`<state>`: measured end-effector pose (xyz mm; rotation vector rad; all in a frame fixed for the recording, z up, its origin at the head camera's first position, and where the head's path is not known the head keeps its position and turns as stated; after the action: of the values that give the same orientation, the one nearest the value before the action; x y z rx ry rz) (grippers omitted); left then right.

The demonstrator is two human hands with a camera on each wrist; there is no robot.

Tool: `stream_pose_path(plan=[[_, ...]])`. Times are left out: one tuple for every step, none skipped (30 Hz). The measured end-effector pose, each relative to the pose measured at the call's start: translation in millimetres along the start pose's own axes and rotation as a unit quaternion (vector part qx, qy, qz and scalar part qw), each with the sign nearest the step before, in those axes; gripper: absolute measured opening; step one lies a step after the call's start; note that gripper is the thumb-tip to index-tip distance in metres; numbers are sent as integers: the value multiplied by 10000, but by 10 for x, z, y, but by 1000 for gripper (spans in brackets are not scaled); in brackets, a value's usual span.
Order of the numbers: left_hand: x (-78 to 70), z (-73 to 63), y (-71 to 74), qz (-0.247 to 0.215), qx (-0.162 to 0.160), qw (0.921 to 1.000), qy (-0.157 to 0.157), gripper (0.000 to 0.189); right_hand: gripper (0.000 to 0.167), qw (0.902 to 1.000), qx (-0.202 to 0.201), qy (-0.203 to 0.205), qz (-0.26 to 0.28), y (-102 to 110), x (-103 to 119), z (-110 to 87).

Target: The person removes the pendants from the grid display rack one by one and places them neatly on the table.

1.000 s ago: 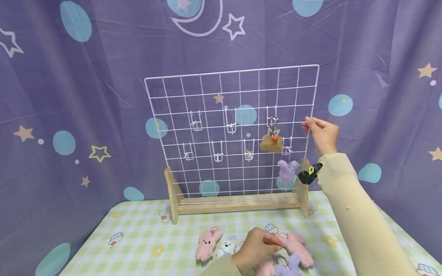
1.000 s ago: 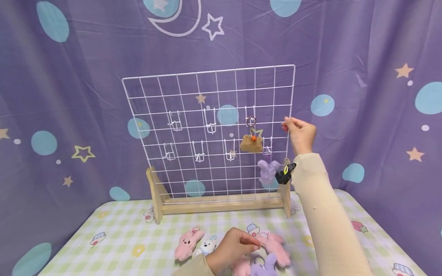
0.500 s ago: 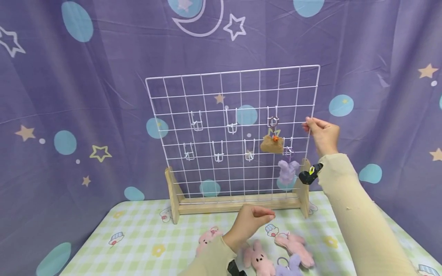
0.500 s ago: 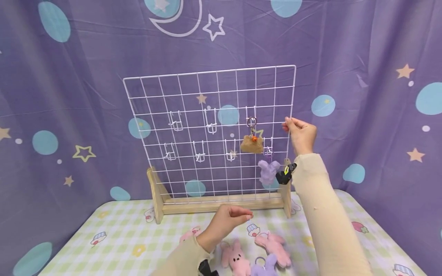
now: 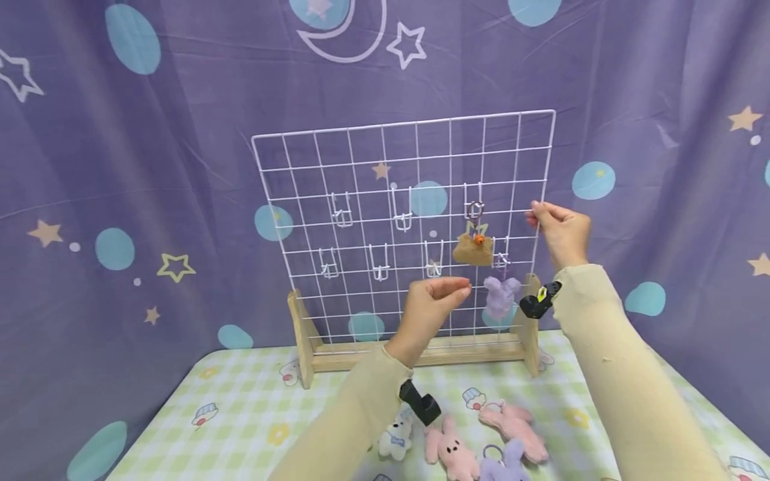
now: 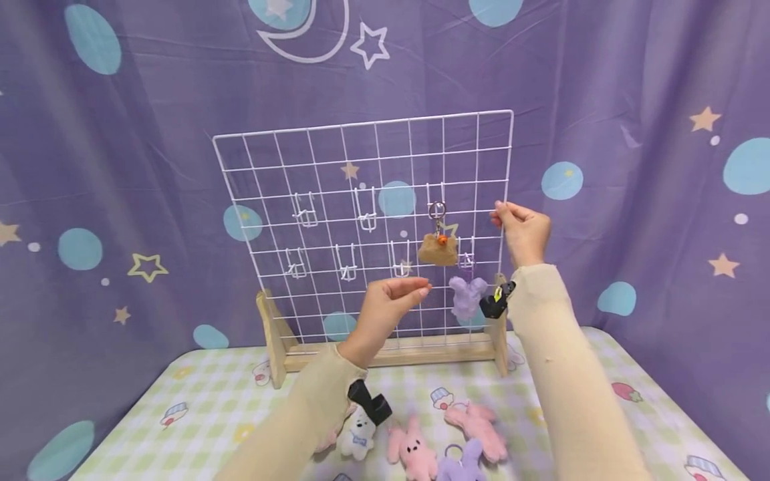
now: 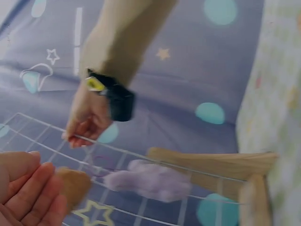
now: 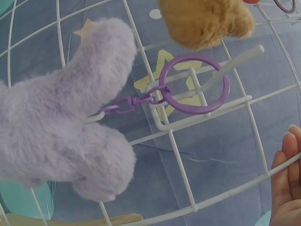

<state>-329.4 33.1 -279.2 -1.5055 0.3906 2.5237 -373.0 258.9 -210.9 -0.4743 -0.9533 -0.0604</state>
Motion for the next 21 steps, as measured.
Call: stream_pose_path(plan=[[-35,50,1,-29,-98,9999,-49,22,11,10000,27,0,-11,-3,2,-4],[-72,92,1,-51,-178,9998,-104,22,11,10000,52,-2,-5,-6,3,-6],[-106,135,1,-81,-241,9995,-161,21,12,10000,73,14,7,-7,2,-6],[-140,175,-4,-101,-288,9993,-220,21,13,10000,80,24,14,-7,3,-5],[-173,216,-9,-106,-336,9990,-279,21,14,10000,75,46,6,-3,3,-1],[-202,257,-15,-109,-363,9987,-351,21,16,9999,76,79,8,2,3,4],[-229,297,-16,-110,-395,9983,-404,21,18,9999,68,107,-13,4,0,10],[-254,337,-17,-115,-437,9979,-456,20,18,9999,52,129,-38,7,-3,16],[-276,381,-18,-122,-475,9975,-509,20,16,9999,42,153,-66,11,-7,22],[-296,419,-16,-128,-513,9972,-530,20,15,9998,39,160,-116,14,-12,30],[-311,455,-13,-140,-548,9970,-535,20,11,9998,32,158,-136,18,-20,38],[-325,488,-10,-172,-580,9967,-543,20,8,9998,31,147,-159,21,-27,44],[-335,518,-7,-207,-617,9965,-527,20,7,9998,32,120,-158,23,-34,49],[-345,543,-4,-244,-643,9964,-496,21,10,9998,34,93,-149,24,-40,53],[-350,567,-2,-262,-672,9963,-476,21,12,9999,36,73,-142,24,-45,54],[-357,585,-4,-283,-685,9962,-457,22,13,9999,34,51,-137,24,-48,54],[-361,603,-8,-291,-692,9962,-441,23,15,9999,24,40,-88,24,-50,52],[-367,617,-14,-272,-701,9962,-431,25,15,10000,11,42,-85,22,-51,50],[-371,629,-21,-250,-706,9963,-433,26,14,10000,5,43,-67,20,-54,50],[-378,637,-29,-246,-716,9961,-451,28,14,10000,10,40,-72,18,-59,52],[-385,646,-35,-185,-742,9959,-479,30,13,10000,19,29,-66,18,-68,57]])
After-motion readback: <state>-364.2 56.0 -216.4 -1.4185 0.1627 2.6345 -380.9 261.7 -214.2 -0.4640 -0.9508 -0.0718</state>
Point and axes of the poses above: each hand's wrist, its own z-axis towards the middle knuckle, its own y-axis out of the back of the hand, x = y × z, the point moved 1 cm from there along z, towards the middle knuckle, and after that the axes turned 4 degrees about x, right-handed, at the moved point
